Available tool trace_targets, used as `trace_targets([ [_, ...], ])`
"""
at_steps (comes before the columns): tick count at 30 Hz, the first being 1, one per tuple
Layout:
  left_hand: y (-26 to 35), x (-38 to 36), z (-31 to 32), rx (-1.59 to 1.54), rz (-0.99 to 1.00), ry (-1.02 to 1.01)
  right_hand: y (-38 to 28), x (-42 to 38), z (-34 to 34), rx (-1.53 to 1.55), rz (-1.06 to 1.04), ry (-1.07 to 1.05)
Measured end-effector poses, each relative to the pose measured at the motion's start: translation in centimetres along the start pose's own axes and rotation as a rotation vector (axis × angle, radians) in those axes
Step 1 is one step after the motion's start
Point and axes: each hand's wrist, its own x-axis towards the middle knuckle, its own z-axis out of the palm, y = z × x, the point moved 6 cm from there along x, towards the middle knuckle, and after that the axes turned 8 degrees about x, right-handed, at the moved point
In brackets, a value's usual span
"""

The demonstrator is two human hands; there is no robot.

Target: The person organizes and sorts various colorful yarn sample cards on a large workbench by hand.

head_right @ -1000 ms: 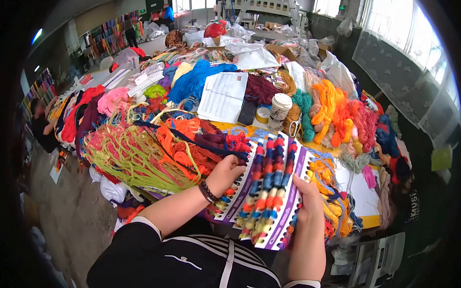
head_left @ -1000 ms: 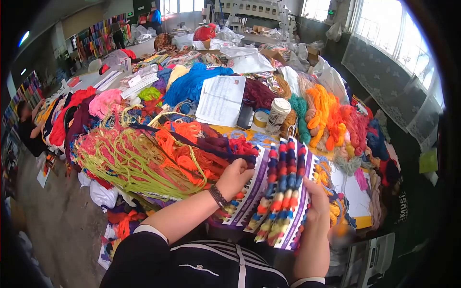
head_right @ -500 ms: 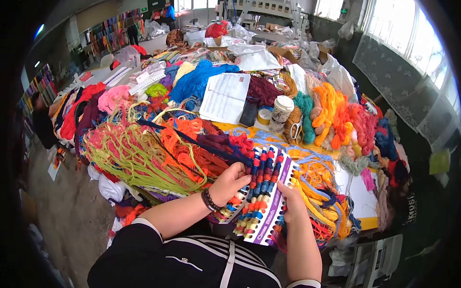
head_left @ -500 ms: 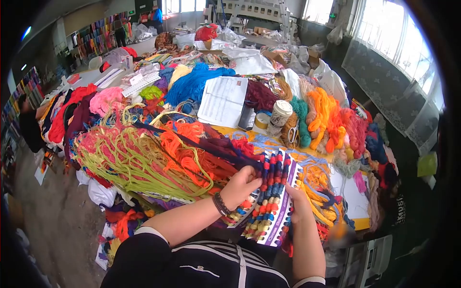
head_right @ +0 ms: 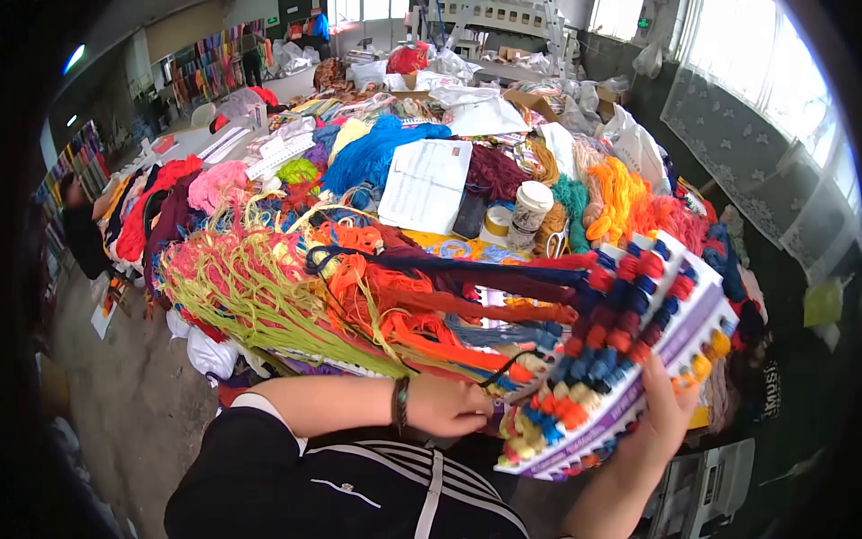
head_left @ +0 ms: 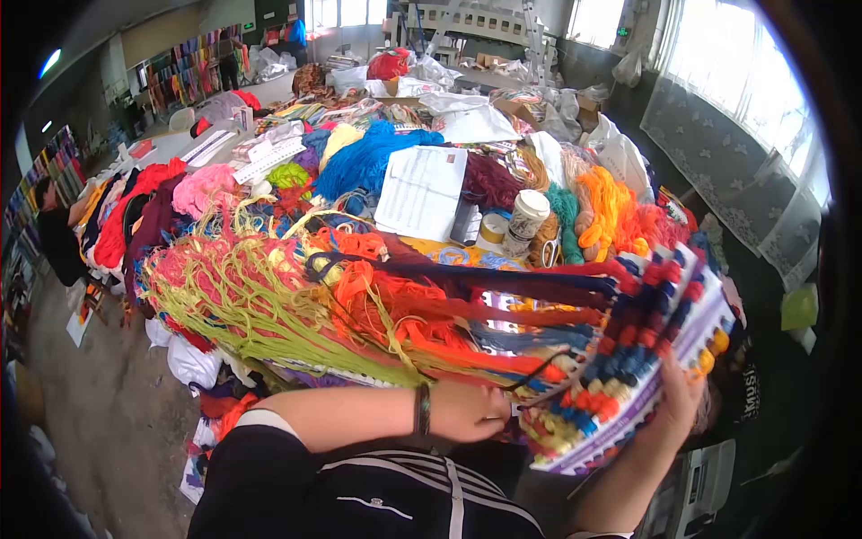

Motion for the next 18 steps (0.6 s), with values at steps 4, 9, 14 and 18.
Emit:
trace_targets([
  [4,-1.8,2.5,-4.5,-0.232,-0.068,0.016,-2.4,-0.7,-3.1,-0.049,-0.055,0.012],
  [9,-5.8,1.2,-6.0,0.219,-0.209,0.236,-1.7,2.1,-13.0,0.049,0.147,0.146],
  [14,-9.2,-1.5,-5.2,0.586,-0.277,0.4,-5.0,3.6,-23.2,0.112,0.205,0.274],
  [18,-10.7,-2.7,-4.3,0.926,-0.339,0.578,-8.2,4.3,-27.6,0.114,0.174,0.293],
])
